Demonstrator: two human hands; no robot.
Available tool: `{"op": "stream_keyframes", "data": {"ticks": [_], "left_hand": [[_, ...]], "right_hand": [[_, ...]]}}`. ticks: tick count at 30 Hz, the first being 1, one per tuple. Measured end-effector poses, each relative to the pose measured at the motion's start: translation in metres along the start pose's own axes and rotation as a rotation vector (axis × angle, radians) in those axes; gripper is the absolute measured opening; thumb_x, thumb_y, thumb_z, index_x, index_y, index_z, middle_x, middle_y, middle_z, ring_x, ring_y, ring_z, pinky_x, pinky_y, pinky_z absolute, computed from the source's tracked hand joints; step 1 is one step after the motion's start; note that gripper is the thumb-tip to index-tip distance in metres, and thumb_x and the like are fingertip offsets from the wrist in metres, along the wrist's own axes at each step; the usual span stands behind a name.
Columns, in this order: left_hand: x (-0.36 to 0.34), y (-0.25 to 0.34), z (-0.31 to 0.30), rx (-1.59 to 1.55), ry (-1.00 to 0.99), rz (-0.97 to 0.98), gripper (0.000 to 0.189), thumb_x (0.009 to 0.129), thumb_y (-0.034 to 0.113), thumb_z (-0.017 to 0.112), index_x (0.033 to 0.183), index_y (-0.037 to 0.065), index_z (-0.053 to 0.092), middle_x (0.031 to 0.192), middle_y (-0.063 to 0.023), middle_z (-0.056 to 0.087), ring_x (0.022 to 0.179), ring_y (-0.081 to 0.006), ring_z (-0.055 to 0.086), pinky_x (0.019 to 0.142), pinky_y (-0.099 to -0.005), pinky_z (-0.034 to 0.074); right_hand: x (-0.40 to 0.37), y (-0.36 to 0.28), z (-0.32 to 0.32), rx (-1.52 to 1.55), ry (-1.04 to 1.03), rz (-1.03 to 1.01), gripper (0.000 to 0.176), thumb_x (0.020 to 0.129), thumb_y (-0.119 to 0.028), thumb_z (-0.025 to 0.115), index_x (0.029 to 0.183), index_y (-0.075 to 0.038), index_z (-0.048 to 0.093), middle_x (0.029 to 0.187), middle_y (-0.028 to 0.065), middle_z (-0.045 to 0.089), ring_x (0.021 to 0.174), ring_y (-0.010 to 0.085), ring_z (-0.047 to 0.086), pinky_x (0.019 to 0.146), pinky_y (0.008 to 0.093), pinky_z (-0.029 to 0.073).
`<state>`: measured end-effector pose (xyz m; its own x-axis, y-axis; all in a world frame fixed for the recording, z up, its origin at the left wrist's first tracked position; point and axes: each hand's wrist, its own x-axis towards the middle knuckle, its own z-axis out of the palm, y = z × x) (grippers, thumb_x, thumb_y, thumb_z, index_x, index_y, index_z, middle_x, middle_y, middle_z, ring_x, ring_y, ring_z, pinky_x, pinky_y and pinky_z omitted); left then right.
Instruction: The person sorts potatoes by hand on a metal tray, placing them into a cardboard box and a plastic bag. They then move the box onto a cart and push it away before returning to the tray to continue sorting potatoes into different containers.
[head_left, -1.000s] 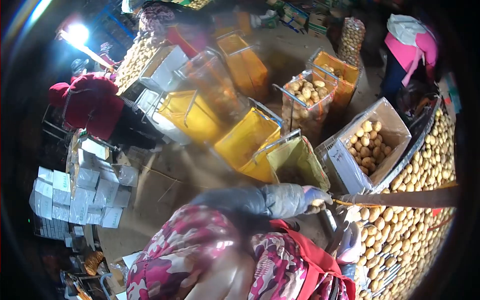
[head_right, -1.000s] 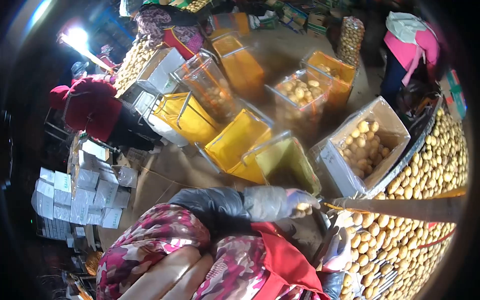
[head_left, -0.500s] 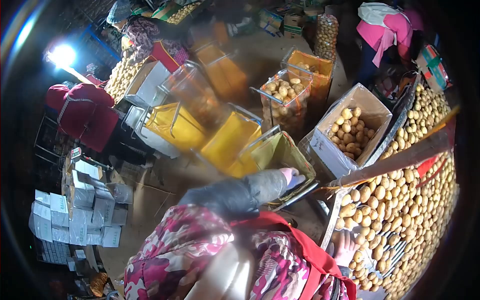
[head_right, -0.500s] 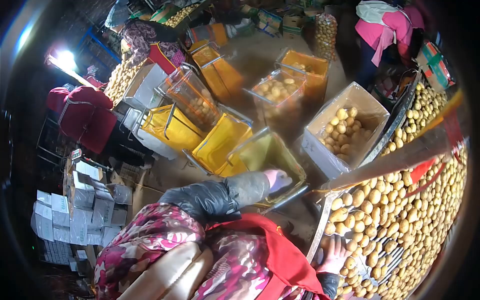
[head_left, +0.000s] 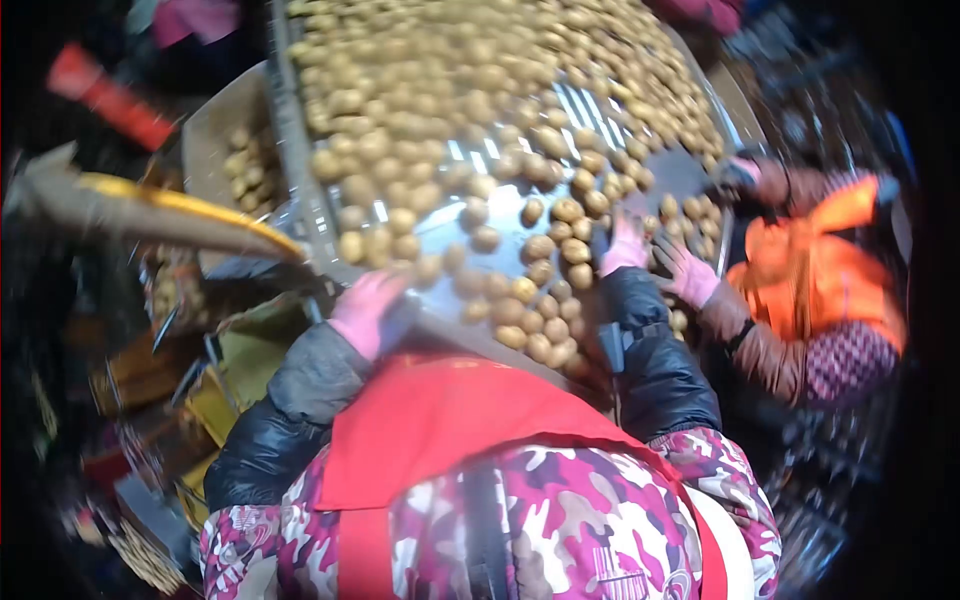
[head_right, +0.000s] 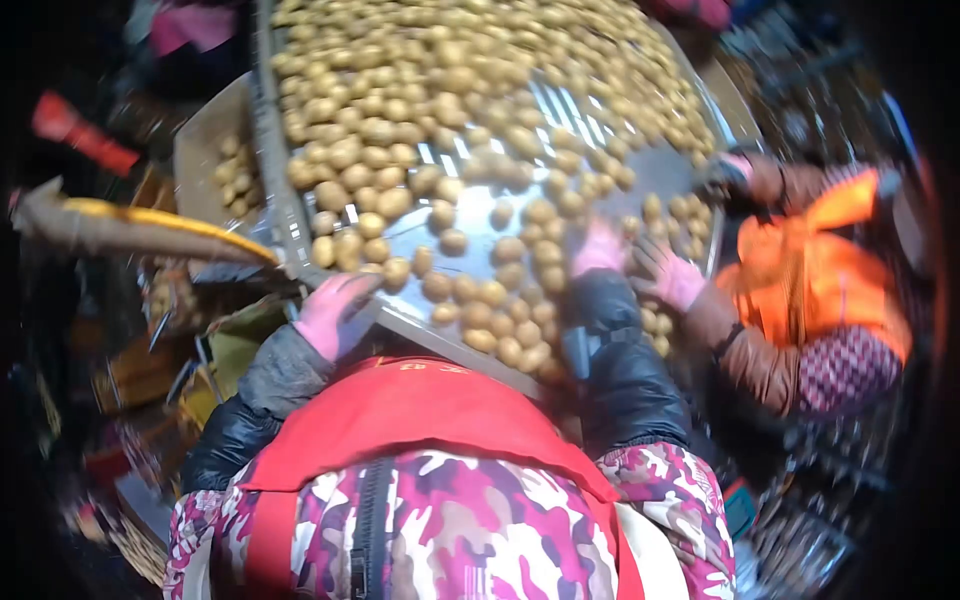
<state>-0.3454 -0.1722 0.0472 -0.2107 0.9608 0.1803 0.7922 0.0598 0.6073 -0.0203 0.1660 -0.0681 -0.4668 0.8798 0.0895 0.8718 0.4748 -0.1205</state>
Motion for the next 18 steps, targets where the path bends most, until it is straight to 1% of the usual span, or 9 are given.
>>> {"op": "stream_keyframes", "data": {"ticks": [2,4,6,9,11,12,14,16,18], "left_hand": [[0.021,-0.008,0.012,0.041,-0.067,0.056,0.047,0.085,0.015,0.077,0.13,0.007,0.065,0.127,-0.0185,0.065,0.116,-0.0382,0.063,0.1,-0.0462,0.051],[0.045,-0.01,0.027,0.199,-0.084,0.138,0.05,0.085,0.017,0.078,0.132,0.008,0.064,0.132,-0.0194,0.062,0.121,-0.0402,0.059,0.104,-0.0488,0.048],[0.068,-0.015,0.047,0.308,-0.097,0.094,0.059,0.085,0.027,0.078,0.14,0.013,0.06,0.144,-0.0203,0.052,0.133,-0.0439,0.047,0.11,-0.0554,0.04],[0.118,-0.006,0.066,0.428,-0.05,0.136,0.062,0.085,0.038,0.077,0.14,0.014,0.06,0.146,-0.0179,0.051,0.137,-0.0418,0.043,0.112,-0.06,0.034],[0.15,0.001,0.083,0.466,-0.08,0.12,0.062,0.085,0.04,0.076,0.14,0.016,0.06,0.145,-0.0163,0.052,0.138,-0.0411,0.042,0.112,-0.0629,0.032],[0.164,0.016,0.087,0.477,-0.069,0.194,0.056,0.087,0.038,0.074,0.137,0.018,0.062,0.143,-0.0154,0.054,0.13,-0.0385,0.051,0.107,-0.0586,0.039],[0.182,0.024,0.115,0.223,-0.226,0.366,0.048,0.088,0.03,0.071,0.134,0.018,0.062,0.135,-0.0144,0.059,0.116,-0.0354,0.061,0.097,-0.0525,0.048],[0.19,0.056,0.139,0.345,-0.499,0.347,0.043,0.09,0.021,0.067,0.132,0.015,0.061,0.124,-0.0141,0.062,0.106,-0.0328,0.066,0.088,-0.0471,0.055],[0.197,0.065,0.169,0.428,-0.499,0.264,0.037,0.09,0.016,0.063,0.128,0.015,0.061,0.116,-0.014,0.062,0.109,-0.0328,0.066,0.086,-0.0469,0.056]], "right_hand": [[-0.047,0.0,0.022,-0.137,0.027,-0.081,0.072,0.096,-0.052,0.06,0.156,-0.016,0.042,0.158,0.0271,0.04,0.146,0.0472,0.036,0.119,0.0616,0.03],[-0.088,-0.082,-0.074,0.113,-0.256,0.012,0.073,0.093,-0.049,0.065,0.154,-0.015,0.044,0.161,0.0243,0.035,0.147,0.0472,0.032,0.119,0.0656,0.026],[-0.125,-0.094,-0.066,-0.014,-0.207,-0.223,0.063,0.089,-0.046,0.068,0.142,-0.014,0.056,0.156,0.0198,0.042,0.143,0.0438,0.04,0.116,0.0601,0.031],[-0.14,-0.089,-0.077,0.155,-0.34,-0.477,0.061,0.087,-0.042,0.071,0.141,-0.015,0.056,0.155,0.0191,0.043,0.145,0.0413,0.037,0.12,0.0616,0.026],[-0.15,-0.081,-0.083,0.264,-0.345,-0.476,0.06,0.087,-0.04,0.071,0.14,-0.016,0.057,0.153,0.0186,0.045,0.144,0.0403,0.038,0.12,0.0616,0.025],[-0.153,-0.077,-0.085,0.318,-0.344,-0.475,0.059,0.087,-0.039,0.072,0.14,-0.016,0.057,0.152,0.0183,0.046,0.144,0.0398,0.039,0.121,0.0617,0.024],[-0.159,-0.07,-0.087,0.346,-0.316,-0.451,0.057,0.088,-0.038,0.071,0.139,-0.016,0.058,0.15,0.0177,0.048,0.142,0.04,0.041,0.12,0.0611,0.026],[-0.168,-0.066,-0.083,0.368,-0.289,-0.421,0.056,0.087,-0.036,0.071,0.137,-0.015,0.059,0.148,0.0176,0.05,0.14,0.0404,0.043,0.118,0.0611,0.027],[-0.174,-0.064,-0.077,0.371,-0.256,-0.389,0.054,0.087,-0.034,0.071,0.136,-0.014,0.06,0.146,0.0181,0.051,0.138,0.0409,0.045,0.117,0.0616,0.029]]}}
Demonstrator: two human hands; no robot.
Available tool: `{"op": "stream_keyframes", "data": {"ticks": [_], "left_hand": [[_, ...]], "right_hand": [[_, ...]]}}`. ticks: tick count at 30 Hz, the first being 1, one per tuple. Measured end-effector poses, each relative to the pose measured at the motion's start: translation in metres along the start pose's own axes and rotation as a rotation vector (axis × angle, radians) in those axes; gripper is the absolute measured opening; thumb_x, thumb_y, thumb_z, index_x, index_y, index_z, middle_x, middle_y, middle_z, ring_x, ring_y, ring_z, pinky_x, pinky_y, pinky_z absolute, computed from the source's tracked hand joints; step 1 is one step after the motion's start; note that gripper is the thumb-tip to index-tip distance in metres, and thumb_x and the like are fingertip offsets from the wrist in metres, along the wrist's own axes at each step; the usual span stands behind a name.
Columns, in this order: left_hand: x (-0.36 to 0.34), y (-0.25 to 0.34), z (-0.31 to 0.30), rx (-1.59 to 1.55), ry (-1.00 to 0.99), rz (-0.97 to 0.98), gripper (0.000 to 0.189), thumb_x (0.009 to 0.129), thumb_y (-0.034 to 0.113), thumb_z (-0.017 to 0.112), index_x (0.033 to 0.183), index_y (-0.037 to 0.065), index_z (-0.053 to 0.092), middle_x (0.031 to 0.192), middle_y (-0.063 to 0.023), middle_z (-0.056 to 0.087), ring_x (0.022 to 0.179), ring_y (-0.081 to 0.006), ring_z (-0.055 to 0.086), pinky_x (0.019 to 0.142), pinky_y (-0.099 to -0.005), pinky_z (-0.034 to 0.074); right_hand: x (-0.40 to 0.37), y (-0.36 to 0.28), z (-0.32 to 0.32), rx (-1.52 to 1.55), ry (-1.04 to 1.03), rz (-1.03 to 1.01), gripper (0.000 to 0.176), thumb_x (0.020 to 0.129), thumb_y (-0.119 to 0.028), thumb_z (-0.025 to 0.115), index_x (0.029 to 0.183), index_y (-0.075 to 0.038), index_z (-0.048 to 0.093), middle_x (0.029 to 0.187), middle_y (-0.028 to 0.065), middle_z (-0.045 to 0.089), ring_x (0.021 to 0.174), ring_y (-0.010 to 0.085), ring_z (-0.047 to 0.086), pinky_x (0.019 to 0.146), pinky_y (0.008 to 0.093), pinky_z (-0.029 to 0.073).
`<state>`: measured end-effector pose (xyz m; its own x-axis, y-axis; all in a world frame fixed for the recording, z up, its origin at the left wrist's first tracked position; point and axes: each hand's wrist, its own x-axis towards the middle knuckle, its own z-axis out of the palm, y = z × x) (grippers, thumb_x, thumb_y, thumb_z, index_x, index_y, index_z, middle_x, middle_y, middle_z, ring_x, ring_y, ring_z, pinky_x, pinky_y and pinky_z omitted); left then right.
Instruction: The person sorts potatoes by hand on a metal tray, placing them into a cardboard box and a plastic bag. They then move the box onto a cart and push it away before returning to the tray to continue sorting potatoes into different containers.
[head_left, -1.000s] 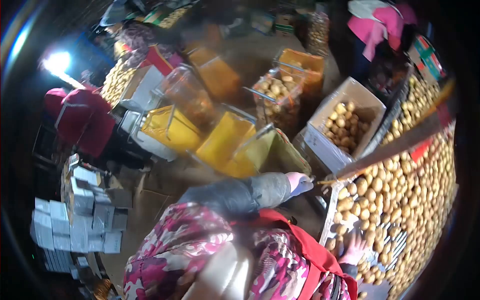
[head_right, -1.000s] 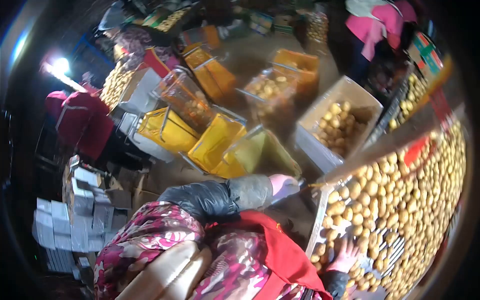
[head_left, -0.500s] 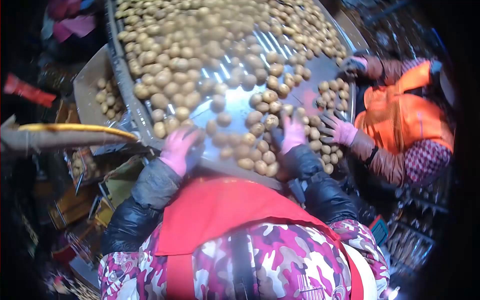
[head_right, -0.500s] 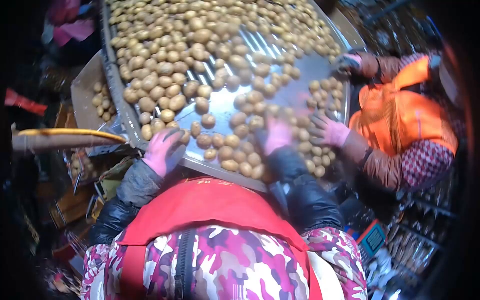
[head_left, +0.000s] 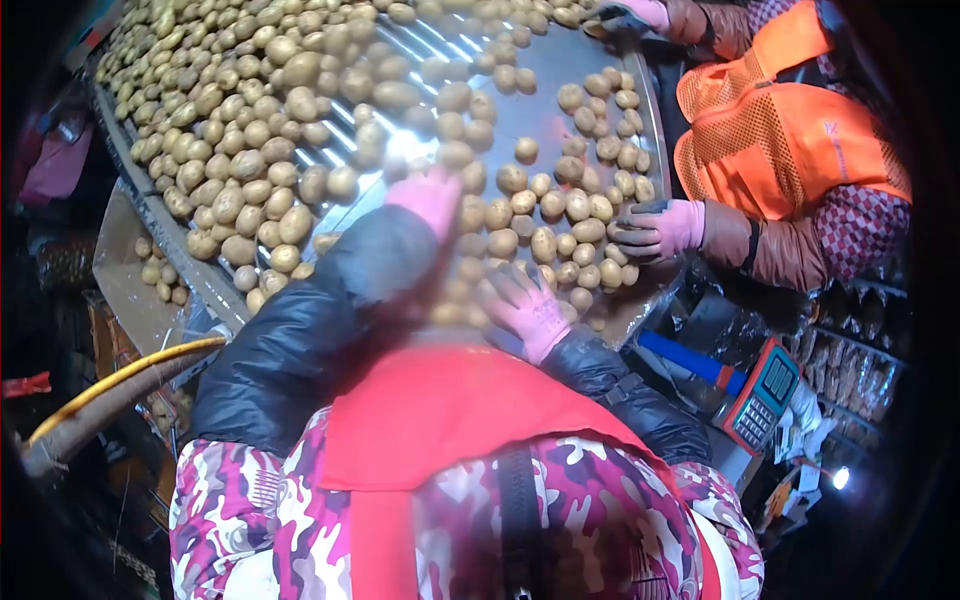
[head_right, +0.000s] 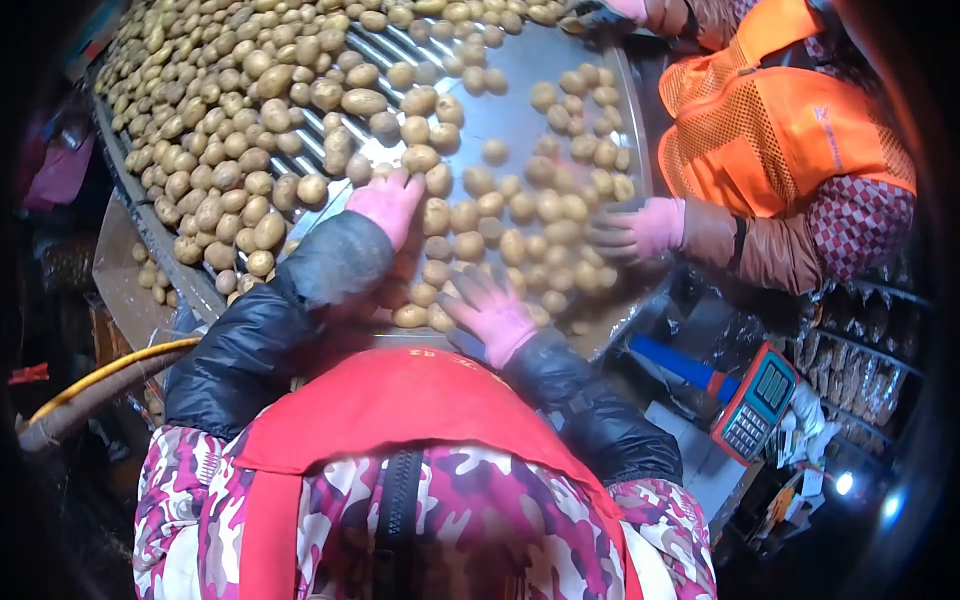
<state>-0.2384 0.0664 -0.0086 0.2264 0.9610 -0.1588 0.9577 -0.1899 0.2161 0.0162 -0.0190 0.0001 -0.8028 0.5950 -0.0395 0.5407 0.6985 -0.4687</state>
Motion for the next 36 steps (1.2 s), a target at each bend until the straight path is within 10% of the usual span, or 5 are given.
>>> {"op": "stream_keyframes", "data": {"ticks": [7,14,20,27,36], "left_hand": [[0.018,-0.015,-0.02,-0.248,0.056,-0.005,0.04,0.096,0.03,0.067,0.128,0.008,0.064,0.115,-0.0146,0.067,0.105,-0.0311,0.068,0.086,-0.0434,0.056],[-0.071,-0.062,-0.051,-1.879,0.24,-0.652,0.042,0.101,0.019,0.064,0.138,0.002,0.058,0.118,-0.0069,0.065,0.103,-0.0182,0.064,0.086,-0.0289,0.057],[-0.156,-0.081,-0.015,-1.884,0.223,-0.608,0.034,0.107,0.029,0.055,0.133,0.007,0.06,0.124,-0.0098,0.064,0.11,-0.026,0.068,0.08,-0.0351,0.059],[-0.205,-0.084,-0.009,-1.92,0.291,-0.766,0.034,0.107,0.029,0.053,0.117,0.0,0.066,0.101,-0.0111,0.07,0.087,-0.0215,0.069,0.072,-0.0311,0.057],[-0.212,-0.139,0.007,-0.745,0.842,-0.731,0.05,0.099,0.014,0.068,0.145,0.0,0.054,0.112,-0.009,0.067,0.082,-0.0133,0.065,0.073,-0.0263,0.056]], "right_hand": [[-0.002,0.028,-0.018,-0.026,0.244,0.174,0.042,0.085,-0.016,0.073,0.124,-0.005,0.066,0.119,0.0196,0.068,0.113,0.0401,0.064,0.098,0.0474,0.05],[0.05,0.074,-0.033,0.022,0.46,0.354,0.04,0.095,-0.021,0.068,0.131,-0.003,0.064,0.127,0.0238,0.066,0.117,0.0433,0.062,0.101,0.0493,0.049],[0.136,0.006,-0.002,-0.086,0.203,-0.078,0.058,0.088,-0.04,0.069,0.138,-0.015,0.059,0.147,0.0193,0.051,0.139,0.042,0.044,0.113,0.0618,0.033],[0.208,0.03,0.004,-0.268,0.141,-0.233,0.053,0.082,-0.047,0.072,0.129,-0.025,0.064,0.128,0.0111,0.057,0.127,0.0343,0.05,0.105,0.0571,0.037],[0.172,0.166,-0.054,-0.514,0.249,0.603,0.074,0.093,-0.058,0.065,0.153,-0.019,0.049,0.149,0.0249,0.051,0.134,0.0453,0.052,0.113,0.054,0.04]]}}
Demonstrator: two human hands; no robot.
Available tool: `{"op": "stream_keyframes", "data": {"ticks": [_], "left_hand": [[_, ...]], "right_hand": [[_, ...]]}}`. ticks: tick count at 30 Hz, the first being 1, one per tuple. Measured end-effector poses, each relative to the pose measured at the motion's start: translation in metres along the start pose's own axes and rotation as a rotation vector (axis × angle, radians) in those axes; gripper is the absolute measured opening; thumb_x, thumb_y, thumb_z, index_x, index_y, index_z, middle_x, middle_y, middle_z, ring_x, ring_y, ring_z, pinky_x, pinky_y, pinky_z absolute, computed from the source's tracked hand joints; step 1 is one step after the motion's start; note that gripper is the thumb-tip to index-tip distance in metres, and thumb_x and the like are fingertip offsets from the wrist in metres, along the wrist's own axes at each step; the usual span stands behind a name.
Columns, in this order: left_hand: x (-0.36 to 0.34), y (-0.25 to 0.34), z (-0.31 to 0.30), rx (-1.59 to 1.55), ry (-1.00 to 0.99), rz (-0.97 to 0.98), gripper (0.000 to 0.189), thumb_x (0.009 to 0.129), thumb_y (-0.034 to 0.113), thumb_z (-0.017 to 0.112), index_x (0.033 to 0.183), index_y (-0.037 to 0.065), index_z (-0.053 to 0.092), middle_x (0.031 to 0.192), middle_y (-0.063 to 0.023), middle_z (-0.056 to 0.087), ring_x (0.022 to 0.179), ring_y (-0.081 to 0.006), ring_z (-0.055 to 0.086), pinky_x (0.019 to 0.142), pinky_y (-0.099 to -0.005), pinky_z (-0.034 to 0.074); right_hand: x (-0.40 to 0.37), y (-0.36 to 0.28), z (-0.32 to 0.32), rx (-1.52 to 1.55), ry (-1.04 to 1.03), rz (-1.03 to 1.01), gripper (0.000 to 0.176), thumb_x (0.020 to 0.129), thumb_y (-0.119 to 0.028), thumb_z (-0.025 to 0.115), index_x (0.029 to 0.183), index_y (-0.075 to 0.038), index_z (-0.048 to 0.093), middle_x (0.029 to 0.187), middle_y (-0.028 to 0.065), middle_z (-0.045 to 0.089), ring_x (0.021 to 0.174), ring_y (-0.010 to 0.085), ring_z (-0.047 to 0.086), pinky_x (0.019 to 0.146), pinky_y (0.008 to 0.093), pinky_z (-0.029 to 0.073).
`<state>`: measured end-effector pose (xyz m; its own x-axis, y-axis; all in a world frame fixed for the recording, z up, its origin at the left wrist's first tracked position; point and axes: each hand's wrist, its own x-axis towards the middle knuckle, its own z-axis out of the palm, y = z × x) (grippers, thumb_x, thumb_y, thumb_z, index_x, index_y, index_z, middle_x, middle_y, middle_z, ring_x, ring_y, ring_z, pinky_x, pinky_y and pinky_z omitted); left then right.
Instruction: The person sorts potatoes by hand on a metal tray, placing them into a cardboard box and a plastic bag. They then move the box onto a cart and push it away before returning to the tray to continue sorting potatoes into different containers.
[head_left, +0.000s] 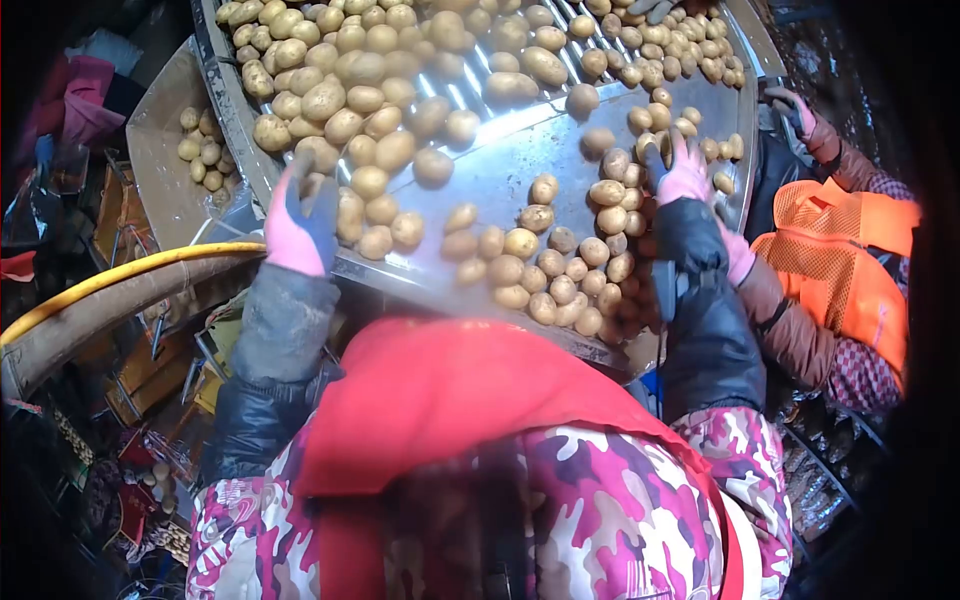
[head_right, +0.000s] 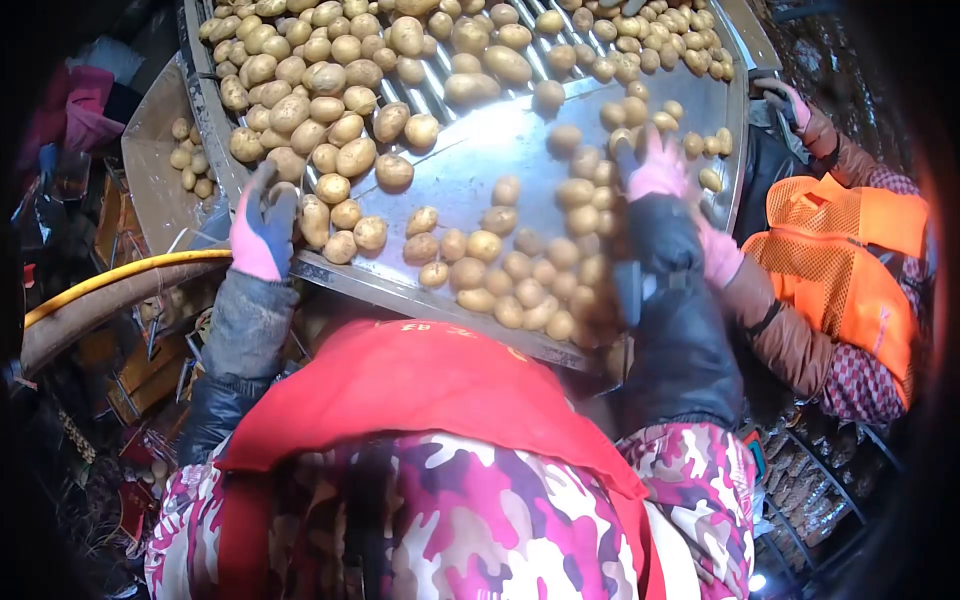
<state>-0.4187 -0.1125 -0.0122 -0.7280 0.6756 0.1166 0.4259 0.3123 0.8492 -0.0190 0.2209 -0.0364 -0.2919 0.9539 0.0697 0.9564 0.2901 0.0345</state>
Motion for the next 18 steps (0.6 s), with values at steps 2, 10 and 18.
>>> {"op": "stream_keyframes", "data": {"ticks": [2,10,18], "left_hand": [[0.022,-0.002,0.002,0.083,-0.059,-0.209,0.058,0.096,0.013,0.07,0.149,0.004,0.05,0.122,-0.0127,0.066,0.099,-0.0136,0.065,0.085,-0.0262,0.054],[0.041,0.038,0.003,0.653,-0.182,-0.116,0.046,0.087,0.037,0.078,0.128,0.018,0.069,0.131,-0.0213,0.057,0.113,-0.0405,0.065,0.1,-0.0452,0.054],[0.066,0.043,0.023,0.988,-0.377,0.017,0.018,0.09,0.015,0.063,0.103,0.013,0.076,0.123,-0.0216,0.058,0.101,-0.0394,0.069,0.087,-0.0488,0.057]], "right_hand": [[-0.034,-0.051,-0.04,0.293,0.028,-0.161,0.071,0.088,-0.043,0.075,0.148,-0.012,0.052,0.141,0.0236,0.058,0.13,0.0429,0.055,0.111,0.0499,0.043],[-0.118,-0.15,-0.074,0.557,-0.293,-1.061,0.042,0.074,-0.025,0.08,0.113,-0.022,0.066,0.134,0.0074,0.058,0.13,0.0336,0.051,0.106,0.0578,0.041],[-0.081,-0.099,-0.045,0.41,0.041,-0.694,0.056,0.076,-0.034,0.078,0.124,-0.008,0.064,0.133,0.0202,0.058,0.122,0.0432,0.054,0.101,0.0543,0.044]]}}
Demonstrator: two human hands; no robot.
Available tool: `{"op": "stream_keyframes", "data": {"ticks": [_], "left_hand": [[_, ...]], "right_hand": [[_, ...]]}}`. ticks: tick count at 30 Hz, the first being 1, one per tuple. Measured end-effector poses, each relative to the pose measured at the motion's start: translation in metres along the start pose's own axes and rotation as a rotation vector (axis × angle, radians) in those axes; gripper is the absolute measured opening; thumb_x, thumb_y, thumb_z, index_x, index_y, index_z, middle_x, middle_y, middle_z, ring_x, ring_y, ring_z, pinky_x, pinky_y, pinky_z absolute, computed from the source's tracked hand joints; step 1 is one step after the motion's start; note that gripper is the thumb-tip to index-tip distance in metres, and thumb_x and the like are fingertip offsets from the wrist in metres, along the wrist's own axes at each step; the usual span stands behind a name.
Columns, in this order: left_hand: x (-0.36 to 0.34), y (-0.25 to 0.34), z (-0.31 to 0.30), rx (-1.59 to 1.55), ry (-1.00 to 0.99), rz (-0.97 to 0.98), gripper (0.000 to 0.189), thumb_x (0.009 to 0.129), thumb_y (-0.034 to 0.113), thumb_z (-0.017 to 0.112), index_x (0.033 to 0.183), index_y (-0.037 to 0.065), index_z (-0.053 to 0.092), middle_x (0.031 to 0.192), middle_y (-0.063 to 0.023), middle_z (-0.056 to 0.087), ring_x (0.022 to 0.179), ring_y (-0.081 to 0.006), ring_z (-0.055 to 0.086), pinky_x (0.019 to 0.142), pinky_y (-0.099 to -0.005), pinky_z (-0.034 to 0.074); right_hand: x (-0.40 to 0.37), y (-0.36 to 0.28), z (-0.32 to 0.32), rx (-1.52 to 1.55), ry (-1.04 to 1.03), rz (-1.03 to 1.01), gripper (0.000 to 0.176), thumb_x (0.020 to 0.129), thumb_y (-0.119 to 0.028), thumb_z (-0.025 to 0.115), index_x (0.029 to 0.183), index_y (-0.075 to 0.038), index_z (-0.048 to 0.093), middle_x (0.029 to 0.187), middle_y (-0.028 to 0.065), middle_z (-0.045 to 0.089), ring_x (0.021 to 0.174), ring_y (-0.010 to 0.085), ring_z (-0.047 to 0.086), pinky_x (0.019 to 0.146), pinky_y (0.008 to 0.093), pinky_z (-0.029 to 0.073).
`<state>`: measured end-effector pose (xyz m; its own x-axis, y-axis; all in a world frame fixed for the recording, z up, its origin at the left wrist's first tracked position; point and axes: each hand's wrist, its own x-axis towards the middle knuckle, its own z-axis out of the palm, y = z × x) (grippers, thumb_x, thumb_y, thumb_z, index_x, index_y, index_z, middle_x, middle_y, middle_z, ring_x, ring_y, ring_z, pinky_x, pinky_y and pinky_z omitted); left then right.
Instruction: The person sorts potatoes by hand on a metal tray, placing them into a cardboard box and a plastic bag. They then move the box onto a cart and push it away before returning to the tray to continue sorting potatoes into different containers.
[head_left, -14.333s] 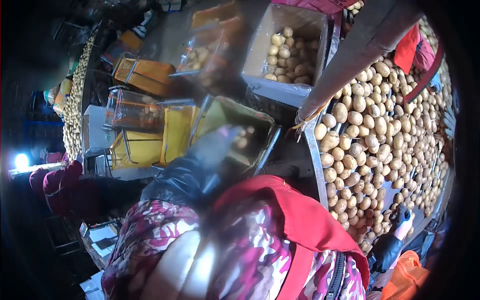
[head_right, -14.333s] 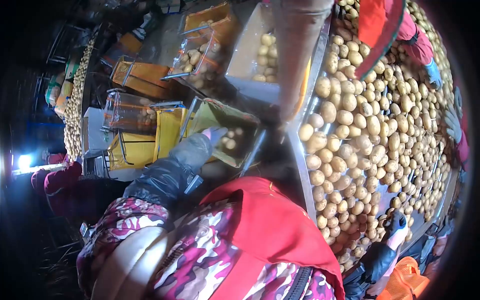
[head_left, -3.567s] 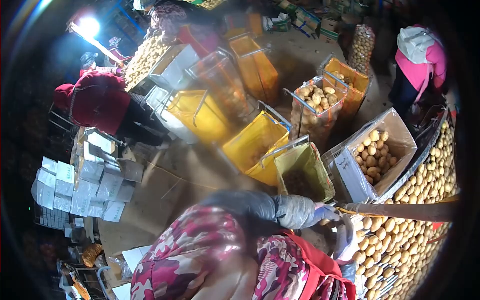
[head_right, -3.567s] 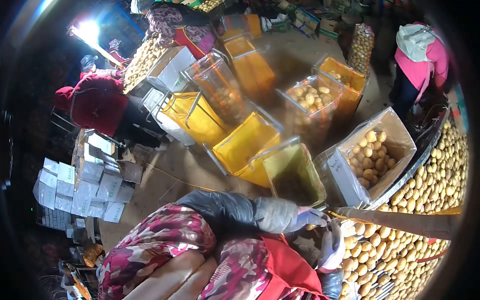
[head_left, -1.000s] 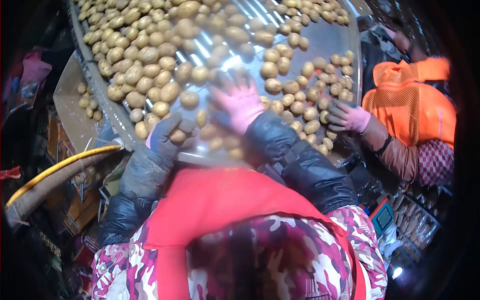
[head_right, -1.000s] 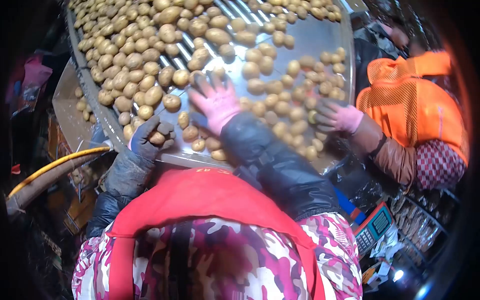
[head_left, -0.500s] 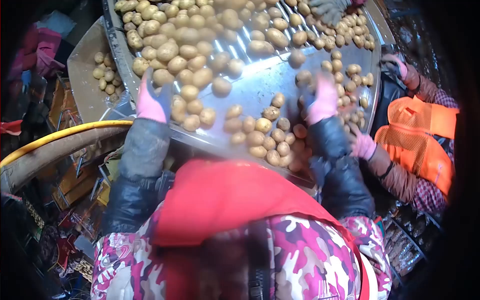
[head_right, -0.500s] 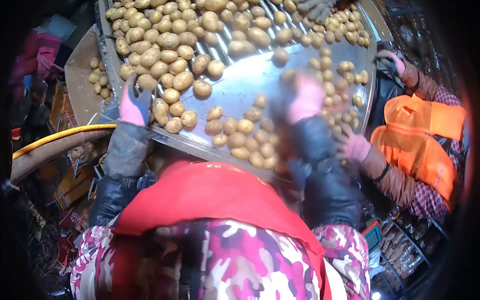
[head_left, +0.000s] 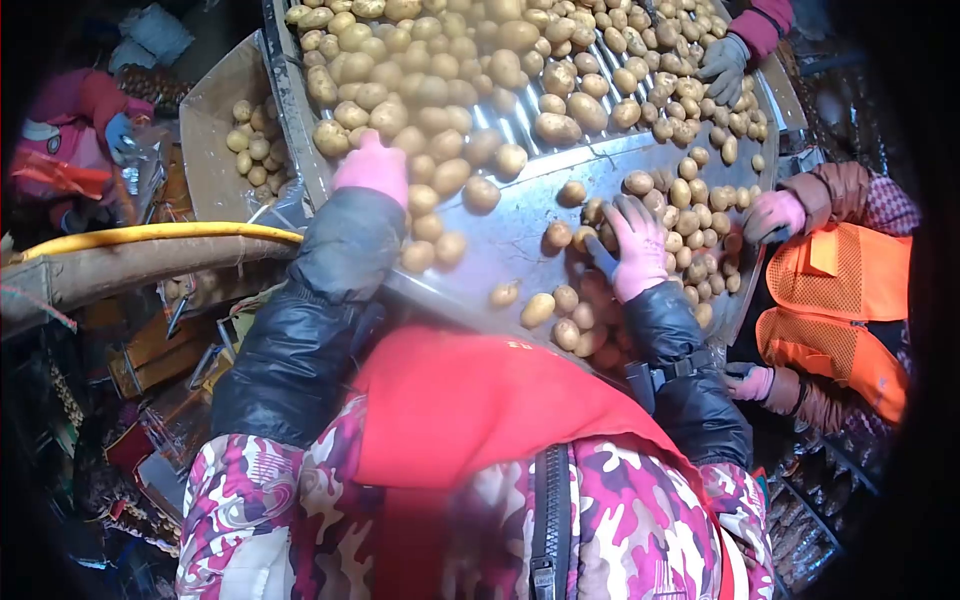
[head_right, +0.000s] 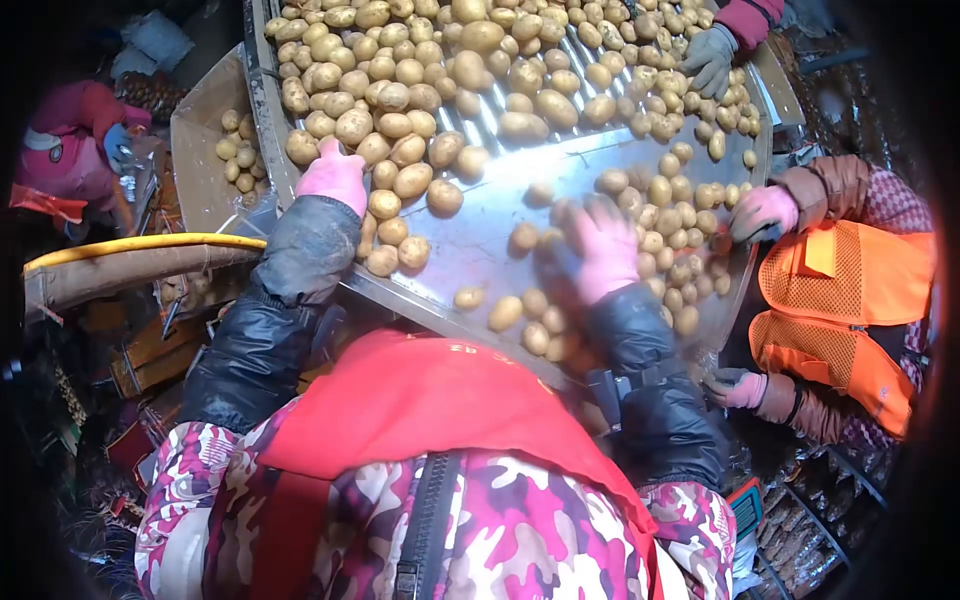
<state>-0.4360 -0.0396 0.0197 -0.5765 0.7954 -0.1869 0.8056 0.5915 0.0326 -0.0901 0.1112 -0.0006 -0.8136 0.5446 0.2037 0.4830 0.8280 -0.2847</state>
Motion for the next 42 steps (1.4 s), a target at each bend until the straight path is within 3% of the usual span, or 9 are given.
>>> {"op": "stream_keyframes", "data": {"ticks": [8,12,18,20,24,27,34,40,42], "left_hand": [[-0.072,0.039,-0.021,-0.319,0.177,0.464,0.016,0.087,0.018,0.075,0.101,0.011,0.075,0.108,-0.0154,0.065,0.091,-0.0349,0.069,0.08,-0.0433,0.058],[-0.066,0.037,-0.009,-0.656,0.084,0.521,0.025,0.084,0.011,0.079,0.109,0.01,0.076,0.109,-0.013,0.067,0.097,-0.0298,0.069,0.083,-0.0375,0.057],[0.043,-0.019,-0.003,-0.284,0.433,0.098,0.043,0.095,0.021,0.061,0.138,0.014,0.063,0.131,-0.0228,0.063,0.118,-0.0392,0.065,0.099,-0.0449,0.053],[0.088,-0.032,0.018,-0.157,0.191,-0.091,0.048,0.097,0.028,0.055,0.144,0.019,0.06,0.141,-0.0225,0.058,0.127,-0.0394,0.061,0.105,-0.0459,0.05],[0.078,0.012,0.006,0.068,0.0,-0.115,0.051,0.095,0.033,0.053,0.145,0.024,0.059,0.145,-0.022,0.057,0.129,-0.0393,0.06,0.109,-0.0474,0.047],[0.082,0.02,0.004,0.079,-0.036,-0.151,0.05,0.095,0.041,0.059,0.144,0.03,0.06,0.147,-0.0204,0.056,0.132,-0.0393,0.058,0.111,-0.0491,0.046],[0.036,0.04,0.025,-0.21,-0.06,0.05,0.046,0.092,0.032,0.063,0.138,0.031,0.065,0.143,-0.0211,0.053,0.124,-0.0431,0.061,0.108,-0.0472,0.05],[-0.026,0.065,0.031,-0.723,-0.003,0.502,0.048,0.093,0.01,0.064,0.141,0.017,0.062,0.13,-0.0189,0.062,0.119,-0.0327,0.065,0.102,-0.0382,0.053],[-0.04,0.063,0.013,-0.882,-0.082,0.362,0.046,0.096,0.009,0.063,0.142,0.01,0.061,0.13,-0.0153,0.065,0.117,-0.0255,0.065,0.099,-0.0337,0.054]], "right_hand": [[0.066,-0.123,-0.023,0.301,-0.025,-0.318,0.05,0.08,-0.024,0.075,0.125,-0.007,0.062,0.13,0.0218,0.061,0.085,0.0399,0.07,0.07,0.0475,0.056],[0.013,-0.094,-0.025,0.261,-0.261,-0.027,0.044,0.086,-0.014,0.065,0.13,-0.011,0.061,0.097,0.0127,0.07,0.082,0.034,0.07,0.067,0.0461,0.053],[-0.137,-0.067,-0.096,0.05,-0.275,0.375,0.034,0.087,-0.017,0.071,0.121,-0.01,0.071,0.089,0.0131,0.071,0.083,0.0367,0.07,0.07,0.0465,0.054],[-0.215,-0.067,-0.114,0.051,-0.269,0.514,0.031,0.088,-0.019,0.071,0.118,-0.012,0.073,0.098,0.0139,0.074,0.088,0.0366,0.072,0.075,0.0451,0.056],[-0.379,-0.086,-0.118,0.006,-0.944,0.816,0.033,0.091,-0.024,0.067,0.121,-0.014,0.073,0.111,0.0165,0.074,0.098,0.0373,0.072,0.084,0.0458,0.057],[-0.404,-0.11,-0.102,-0.041,-0.903,0.916,0.032,0.093,-0.028,0.067,0.12,-0.013,0.073,0.109,0.0171,0.073,0.1,0.0366,0.071,0.086,0.0457,0.056],[-0.217,-0.092,-0.084,0.095,-0.27,0.6,0.038,0.094,-0.033,0.067,0.127,-0.013,0.068,0.104,0.0159,0.073,0.095,0.0363,0.07,0.082,0.048,0.055],[-0.126,-0.059,-0.015,0.004,-0.087,0.545,0.033,0.096,-0.028,0.062,0.126,-0.015,0.066,0.11,0.0134,0.07,0.098,0.0363,0.069,0.084,0.0488,0.054],[-0.091,-0.041,-0.005,-0.062,-0.234,0.657,0.033,0.095,-0.028,0.062,0.127,-0.018,0.063,0.116,0.013,0.068,0.101,0.0373,0.068,0.087,0.0486,0.054]]}}
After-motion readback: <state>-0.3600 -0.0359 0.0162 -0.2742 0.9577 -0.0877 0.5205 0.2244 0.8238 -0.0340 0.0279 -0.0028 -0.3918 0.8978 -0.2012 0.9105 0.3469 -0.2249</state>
